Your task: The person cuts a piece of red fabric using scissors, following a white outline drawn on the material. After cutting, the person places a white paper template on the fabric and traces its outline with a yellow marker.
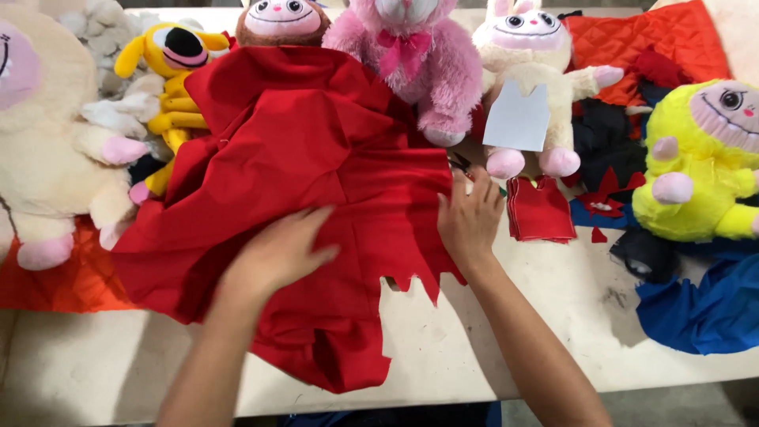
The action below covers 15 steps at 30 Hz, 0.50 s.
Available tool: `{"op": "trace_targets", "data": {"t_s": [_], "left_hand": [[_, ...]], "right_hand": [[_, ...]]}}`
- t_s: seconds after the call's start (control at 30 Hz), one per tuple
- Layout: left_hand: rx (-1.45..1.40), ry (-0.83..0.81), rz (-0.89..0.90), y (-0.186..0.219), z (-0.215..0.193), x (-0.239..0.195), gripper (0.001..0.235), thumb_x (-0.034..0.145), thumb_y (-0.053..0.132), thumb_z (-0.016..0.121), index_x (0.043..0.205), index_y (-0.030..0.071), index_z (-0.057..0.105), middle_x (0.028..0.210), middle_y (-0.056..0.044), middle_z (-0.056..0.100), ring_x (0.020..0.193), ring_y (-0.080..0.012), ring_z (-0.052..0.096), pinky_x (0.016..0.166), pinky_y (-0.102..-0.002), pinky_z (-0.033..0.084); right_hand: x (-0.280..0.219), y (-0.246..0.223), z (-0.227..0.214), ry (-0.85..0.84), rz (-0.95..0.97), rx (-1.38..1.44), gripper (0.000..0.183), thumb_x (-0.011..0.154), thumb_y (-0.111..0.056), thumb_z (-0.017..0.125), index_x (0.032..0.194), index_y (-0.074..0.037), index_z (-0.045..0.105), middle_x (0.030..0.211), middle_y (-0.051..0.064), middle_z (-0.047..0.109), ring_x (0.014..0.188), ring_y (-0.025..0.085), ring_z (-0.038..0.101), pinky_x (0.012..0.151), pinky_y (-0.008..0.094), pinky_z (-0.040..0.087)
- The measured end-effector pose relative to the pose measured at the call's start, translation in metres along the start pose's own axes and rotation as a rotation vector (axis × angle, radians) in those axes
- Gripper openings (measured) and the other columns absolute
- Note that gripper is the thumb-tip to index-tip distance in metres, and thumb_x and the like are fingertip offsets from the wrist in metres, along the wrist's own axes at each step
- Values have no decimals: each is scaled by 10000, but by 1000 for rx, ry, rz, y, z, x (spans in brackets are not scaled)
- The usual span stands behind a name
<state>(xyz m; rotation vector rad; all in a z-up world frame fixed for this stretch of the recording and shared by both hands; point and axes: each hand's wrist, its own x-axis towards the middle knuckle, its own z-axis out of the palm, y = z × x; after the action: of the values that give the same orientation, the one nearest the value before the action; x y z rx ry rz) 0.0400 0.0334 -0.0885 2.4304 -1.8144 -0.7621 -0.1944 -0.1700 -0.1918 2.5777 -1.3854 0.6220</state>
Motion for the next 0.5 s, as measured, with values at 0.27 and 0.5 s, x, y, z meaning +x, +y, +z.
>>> {"op": "trace_targets", "data": {"t_s": [0.27, 0.5], "left_hand": [[-1, 275, 114, 66, 66, 119, 701, 1044, 593, 324, 1617, 192, 278, 1694, -94, 207, 1570, -361, 82, 1239, -620, 20], [157, 266, 86, 48, 63, 90, 862, 977, 715, 336, 1640, 188, 171, 1711, -140, 77, 1572, -368, -26, 1227, -619, -65]], "right_hand": [[-10, -23, -29, -576, -240, 87, 686, 1060, -535, 302, 1639, -183, 194, 1720, 98, 130, 1582, 341, 70, 1255, 564, 81], [-6, -24, -34, -563, -159, 41, 792, 1041, -662, 262, 1621, -122, 246, 1694, 146, 215, 1576, 296, 154, 1232, 537, 109]]}}
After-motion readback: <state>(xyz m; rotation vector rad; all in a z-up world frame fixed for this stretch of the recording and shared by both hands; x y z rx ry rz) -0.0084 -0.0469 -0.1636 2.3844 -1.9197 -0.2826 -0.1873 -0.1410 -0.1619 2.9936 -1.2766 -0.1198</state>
